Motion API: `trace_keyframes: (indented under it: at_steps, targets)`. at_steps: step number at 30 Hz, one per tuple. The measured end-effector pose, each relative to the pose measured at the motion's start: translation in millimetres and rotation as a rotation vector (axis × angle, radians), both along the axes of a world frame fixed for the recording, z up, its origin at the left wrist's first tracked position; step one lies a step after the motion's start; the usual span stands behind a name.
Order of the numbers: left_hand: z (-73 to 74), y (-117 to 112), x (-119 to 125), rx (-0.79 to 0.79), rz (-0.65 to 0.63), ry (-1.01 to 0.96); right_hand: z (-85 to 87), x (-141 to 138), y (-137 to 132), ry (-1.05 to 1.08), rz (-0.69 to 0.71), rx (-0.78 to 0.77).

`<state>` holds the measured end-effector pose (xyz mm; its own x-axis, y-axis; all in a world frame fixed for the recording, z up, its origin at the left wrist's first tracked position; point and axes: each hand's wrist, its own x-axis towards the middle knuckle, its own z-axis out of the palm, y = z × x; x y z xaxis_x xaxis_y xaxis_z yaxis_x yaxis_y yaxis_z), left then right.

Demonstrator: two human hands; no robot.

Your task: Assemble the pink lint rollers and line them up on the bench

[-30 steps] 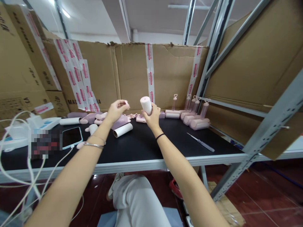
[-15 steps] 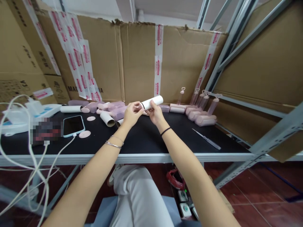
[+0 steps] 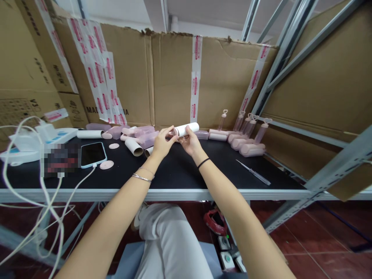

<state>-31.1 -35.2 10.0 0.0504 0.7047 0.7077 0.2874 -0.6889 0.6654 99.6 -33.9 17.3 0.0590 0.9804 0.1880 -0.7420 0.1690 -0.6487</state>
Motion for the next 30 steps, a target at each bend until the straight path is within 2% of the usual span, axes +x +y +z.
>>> trace_keyframes:
  at_steps: [9,14,18,25,30]
  targets:
    - [2.7,-8,2,0.011,-0.001,0.003,-1.5,-5,0,0.014,0.028,-0.013]
    - [2.0,-7,2,-0.044,-0.04,-0.06,-0.5,-8,-6,-0.008,0.059,-0.049]
    - [-2.4,-3,2,-0.039,-0.112,-0.007,0.9,-7,-10,-0.169,0.174,-0.007]
    - [-8.1,-3,3,0.048,-0.045,0.126,4.4,-11,-19,-0.296,0.269,0.009]
    - [-9.9,-3,3,0.158,-0.075,0.201,1.8,-1,-17,-0.554,0.348,-0.054]
